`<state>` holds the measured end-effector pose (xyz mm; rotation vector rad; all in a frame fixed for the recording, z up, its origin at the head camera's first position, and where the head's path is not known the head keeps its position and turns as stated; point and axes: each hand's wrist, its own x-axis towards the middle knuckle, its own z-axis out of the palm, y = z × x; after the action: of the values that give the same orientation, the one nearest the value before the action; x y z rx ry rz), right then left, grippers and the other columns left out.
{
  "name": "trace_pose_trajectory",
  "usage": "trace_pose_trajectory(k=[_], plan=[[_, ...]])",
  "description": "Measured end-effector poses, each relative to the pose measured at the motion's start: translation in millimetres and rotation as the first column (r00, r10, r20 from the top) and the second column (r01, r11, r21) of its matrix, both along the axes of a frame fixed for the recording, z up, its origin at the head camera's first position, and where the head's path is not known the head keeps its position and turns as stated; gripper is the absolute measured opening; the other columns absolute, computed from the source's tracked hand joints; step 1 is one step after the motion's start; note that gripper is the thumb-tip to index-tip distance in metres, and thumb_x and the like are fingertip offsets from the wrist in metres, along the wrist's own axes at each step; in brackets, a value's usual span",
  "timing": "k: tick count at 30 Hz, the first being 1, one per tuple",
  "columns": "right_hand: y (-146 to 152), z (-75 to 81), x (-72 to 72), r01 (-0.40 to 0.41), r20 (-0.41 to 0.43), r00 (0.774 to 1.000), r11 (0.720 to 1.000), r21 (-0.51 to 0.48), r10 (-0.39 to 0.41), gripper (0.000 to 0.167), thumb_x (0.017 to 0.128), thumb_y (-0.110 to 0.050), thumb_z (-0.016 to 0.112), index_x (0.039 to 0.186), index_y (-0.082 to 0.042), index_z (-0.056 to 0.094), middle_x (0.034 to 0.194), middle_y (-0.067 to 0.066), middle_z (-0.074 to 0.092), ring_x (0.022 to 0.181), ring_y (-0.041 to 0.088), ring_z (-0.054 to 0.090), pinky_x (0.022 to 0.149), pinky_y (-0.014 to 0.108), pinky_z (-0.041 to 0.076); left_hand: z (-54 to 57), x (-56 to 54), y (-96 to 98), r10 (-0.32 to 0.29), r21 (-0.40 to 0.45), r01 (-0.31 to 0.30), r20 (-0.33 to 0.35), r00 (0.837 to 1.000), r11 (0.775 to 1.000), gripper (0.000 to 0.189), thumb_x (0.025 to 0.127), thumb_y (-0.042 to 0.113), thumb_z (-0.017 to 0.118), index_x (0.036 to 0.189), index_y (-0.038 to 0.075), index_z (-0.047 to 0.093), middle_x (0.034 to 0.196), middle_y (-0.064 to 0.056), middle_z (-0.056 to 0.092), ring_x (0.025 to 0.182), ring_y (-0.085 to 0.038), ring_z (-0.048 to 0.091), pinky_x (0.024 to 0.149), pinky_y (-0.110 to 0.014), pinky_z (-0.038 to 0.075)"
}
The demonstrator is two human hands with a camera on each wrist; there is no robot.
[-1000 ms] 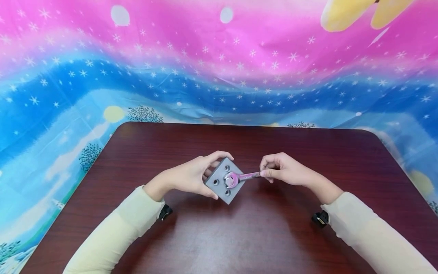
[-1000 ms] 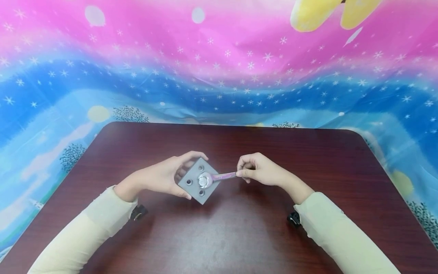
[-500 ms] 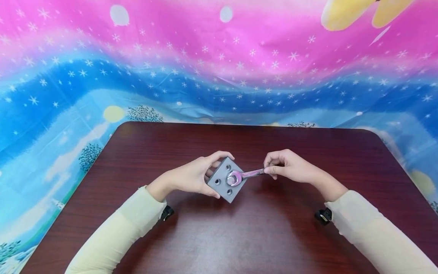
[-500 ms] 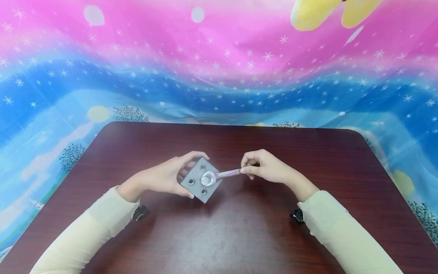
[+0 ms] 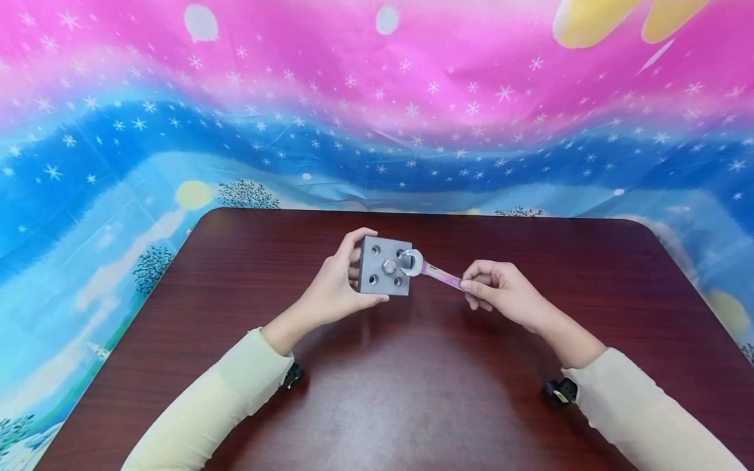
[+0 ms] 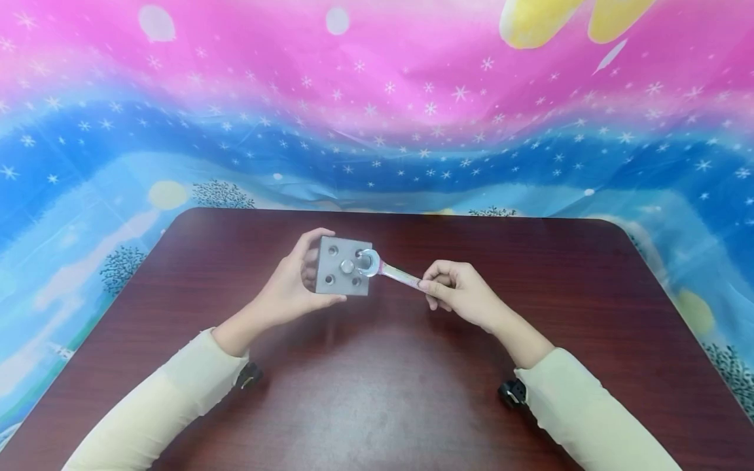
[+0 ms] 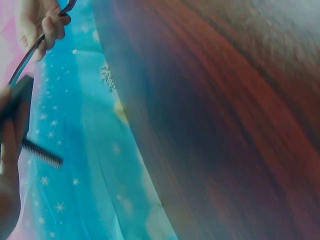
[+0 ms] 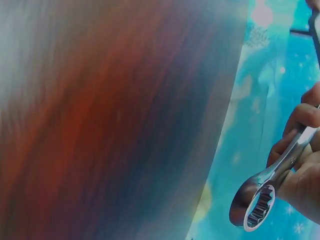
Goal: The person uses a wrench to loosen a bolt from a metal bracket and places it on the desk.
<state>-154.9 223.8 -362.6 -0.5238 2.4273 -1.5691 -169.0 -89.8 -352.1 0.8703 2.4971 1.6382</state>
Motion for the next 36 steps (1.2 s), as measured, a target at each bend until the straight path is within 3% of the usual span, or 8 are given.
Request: trace_pose_trajectory(k=[5, 16, 28, 36], plan=[[-14, -4.4, 7.6, 0.04, 0.054, 0.998, 0.993, -0.113, -0.034, 0.013, 0.101, -0.01, 0.056, 0.095, 0.002, 0.058, 0.064, 0.001, 0.06, 0.051, 0.012, 0.046, 0.046, 0.031, 0.04, -4.3, 1.2, 10.2, 0.116, 0.078, -0.11, -0.074, 0.991, 0.991, 0.097, 0.069, 0.003, 0.089, 0.145, 0.021, 0.03, 0.107, -0.01, 0.072, 0.076, -0.016, 0.071, 0.065, -0.028, 0.059], [-37, -9.5, 16.1, 0.09, 0.146, 0.988, 0.963, -0.256, -0.053, 0.01, 0.101, -0.006, 0.051, 0.094, -0.001, 0.056, 0.063, -0.001, 0.059, 0.049, 0.009, 0.046, 0.047, 0.022, 0.04, -10.8, 0.7, 26.5, 0.277, 0.197, -0.253, -0.103, 0.955, 0.947, 0.096, 0.072, 0.003, 0.087, 0.146, 0.016, 0.027, 0.118, -0.012, 0.069, 0.083, -0.023, 0.075, 0.071, -0.03, 0.061], [-53, -15.6, 19.3, 0.092, 0.225, 0.974, 0.939, -0.331, -0.016, 0.01, 0.103, -0.01, 0.052, 0.095, -0.003, 0.054, 0.064, 0.001, 0.057, 0.051, 0.007, 0.044, 0.052, 0.022, 0.042, -15.8, 1.1, 32.1, 0.348, 0.23, -0.308, -0.157, 0.924, 0.923, 0.095, 0.072, 0.003, 0.087, 0.145, 0.011, 0.026, 0.119, -0.013, 0.069, 0.086, -0.024, 0.075, 0.07, -0.029, 0.06], [-54, -16.6, 17.1, 0.101, 0.229, 0.973, 0.944, -0.313, -0.029, 0.01, 0.102, -0.009, 0.053, 0.095, -0.002, 0.054, 0.064, 0.002, 0.058, 0.051, 0.008, 0.045, 0.05, 0.02, 0.039, -13.8, 0.2, 29.2, 0.284, 0.213, -0.252, -0.139, 0.949, 0.944, 0.097, 0.071, 0.003, 0.087, 0.145, 0.014, 0.026, 0.114, -0.014, 0.07, 0.082, -0.024, 0.075, 0.069, -0.028, 0.06]])
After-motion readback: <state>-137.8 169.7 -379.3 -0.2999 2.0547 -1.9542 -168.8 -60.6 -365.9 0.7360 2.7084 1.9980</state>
